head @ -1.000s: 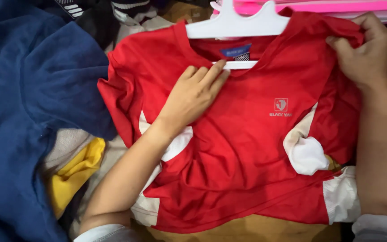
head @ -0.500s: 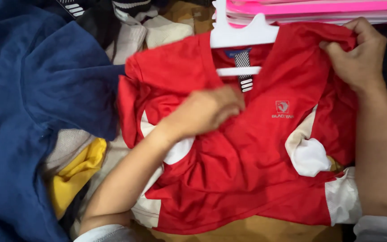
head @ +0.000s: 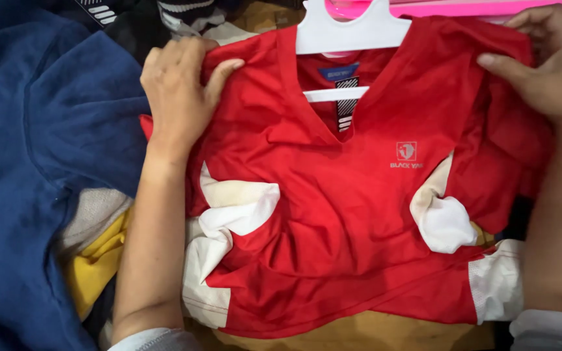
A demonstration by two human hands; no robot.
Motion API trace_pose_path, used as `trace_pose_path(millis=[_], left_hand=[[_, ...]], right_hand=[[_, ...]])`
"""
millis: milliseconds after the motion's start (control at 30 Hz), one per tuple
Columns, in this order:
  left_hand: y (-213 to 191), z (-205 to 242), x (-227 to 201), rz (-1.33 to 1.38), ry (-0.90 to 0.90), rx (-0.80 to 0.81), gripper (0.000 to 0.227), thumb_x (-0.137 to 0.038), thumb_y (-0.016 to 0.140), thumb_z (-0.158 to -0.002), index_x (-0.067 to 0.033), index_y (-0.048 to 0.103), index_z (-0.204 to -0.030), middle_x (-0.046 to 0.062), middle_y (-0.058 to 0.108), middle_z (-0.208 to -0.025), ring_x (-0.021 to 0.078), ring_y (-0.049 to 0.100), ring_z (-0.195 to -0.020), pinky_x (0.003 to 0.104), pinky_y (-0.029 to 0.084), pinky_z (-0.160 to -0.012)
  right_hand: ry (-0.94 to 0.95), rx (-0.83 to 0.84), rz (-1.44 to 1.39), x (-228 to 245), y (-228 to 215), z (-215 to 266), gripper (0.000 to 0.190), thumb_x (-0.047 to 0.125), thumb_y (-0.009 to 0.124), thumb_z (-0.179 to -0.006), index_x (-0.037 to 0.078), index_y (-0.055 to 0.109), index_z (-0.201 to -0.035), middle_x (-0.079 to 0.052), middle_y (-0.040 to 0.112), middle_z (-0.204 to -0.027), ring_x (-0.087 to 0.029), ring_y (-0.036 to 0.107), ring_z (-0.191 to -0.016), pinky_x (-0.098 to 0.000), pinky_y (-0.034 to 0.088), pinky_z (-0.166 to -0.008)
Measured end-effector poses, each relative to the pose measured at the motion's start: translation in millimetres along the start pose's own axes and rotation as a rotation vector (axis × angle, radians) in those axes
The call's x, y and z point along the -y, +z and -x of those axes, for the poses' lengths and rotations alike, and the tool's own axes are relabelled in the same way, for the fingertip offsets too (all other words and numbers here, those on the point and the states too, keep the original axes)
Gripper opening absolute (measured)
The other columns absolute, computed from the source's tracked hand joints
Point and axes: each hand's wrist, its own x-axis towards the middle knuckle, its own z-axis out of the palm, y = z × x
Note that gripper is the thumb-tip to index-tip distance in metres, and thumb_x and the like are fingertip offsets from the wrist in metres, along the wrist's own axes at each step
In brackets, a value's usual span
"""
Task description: Folding shirts and placing them on hangers, including buttoning a polo shirt
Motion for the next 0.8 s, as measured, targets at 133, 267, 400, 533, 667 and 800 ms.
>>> trace_pose_path(millis=[133,267,400,533,667,800], left_hand=[[4,4,6,0.004,0.006,-0.046,0.035,-0.041,0.074,-0.110,-0.0071,0.068,-0.105,0.006,0.068,-0.092,0.0268,0.063,-0.082,0.039,0.042,-0.074],[11,9,13,-0.001,0.009,-0.058,0.039,-0.044,0.070,-0.111,-0.0060,0.067,-0.102,0.007,0.066,-0.090,0.0286,0.060,-0.079,0.041,0.040,-0.073],[10,9,14,0.057,-0.017,-0.082,0.039,-0.042,0.070,-0.111,-0.0055,0.064,-0.100,0.007,0.067,-0.091,0.0291,0.061,-0.078,0.042,0.040,-0.072],[12,11,12,0.061,-0.006,-0.074,0.038,-0.042,0.073,-0.110,-0.0066,0.065,-0.100,0.005,0.066,-0.088,0.0273,0.059,-0.077,0.041,0.040,-0.073],[15,10,10,0.058,-0.004,-0.088,0.038,-0.042,0.073,-0.109,-0.0068,0.066,-0.099,0.005,0.069,-0.090,0.0270,0.062,-0.079,0.040,0.040,-0.073],[7,8,6,0.095,0.031,-0.040,0.032,-0.037,0.071,-0.111,-0.0056,0.071,-0.107,0.007,0.065,-0.090,0.0273,0.059,-0.079,0.040,0.038,-0.073]], right_hand=[[0.192,0.062,-0.005,-40,-26,9,0.051,0.011,0.084,-0.103,0.007,0.054,-0.143,-0.011,0.064,-0.138,-0.015,0.063,-0.113,-0.0243,0.054,-0.099],[0.189,0.019,-0.005,-138,-64,15,0.026,0.018,0.075,-0.125,0.017,0.060,-0.146,-0.003,0.065,-0.134,-0.016,0.065,-0.119,-0.0309,0.055,-0.100],[0.152,0.007,0.207,-147,-71,16,0.017,0.013,0.068,-0.134,0.003,0.063,-0.147,-0.015,0.064,-0.129,-0.030,0.063,-0.115,-0.0412,0.053,-0.093],[-0.187,0.014,0.085,-66,-55,1,0.016,-0.003,0.042,-0.143,-0.005,0.058,-0.141,-0.022,0.059,-0.144,-0.038,0.056,-0.142,-0.0484,0.042,-0.136],[-0.305,0.135,0.122,42,-18,3,0.025,-0.003,0.049,-0.135,-0.019,0.055,-0.153,-0.035,0.060,-0.148,-0.044,0.058,-0.137,-0.0505,0.046,-0.120],[-0.353,0.078,0.500,40,-1,5,0.020,0.000,0.082,-0.124,-0.014,0.077,-0.137,-0.025,0.072,-0.123,-0.036,0.068,-0.104,-0.0412,0.052,-0.091]])
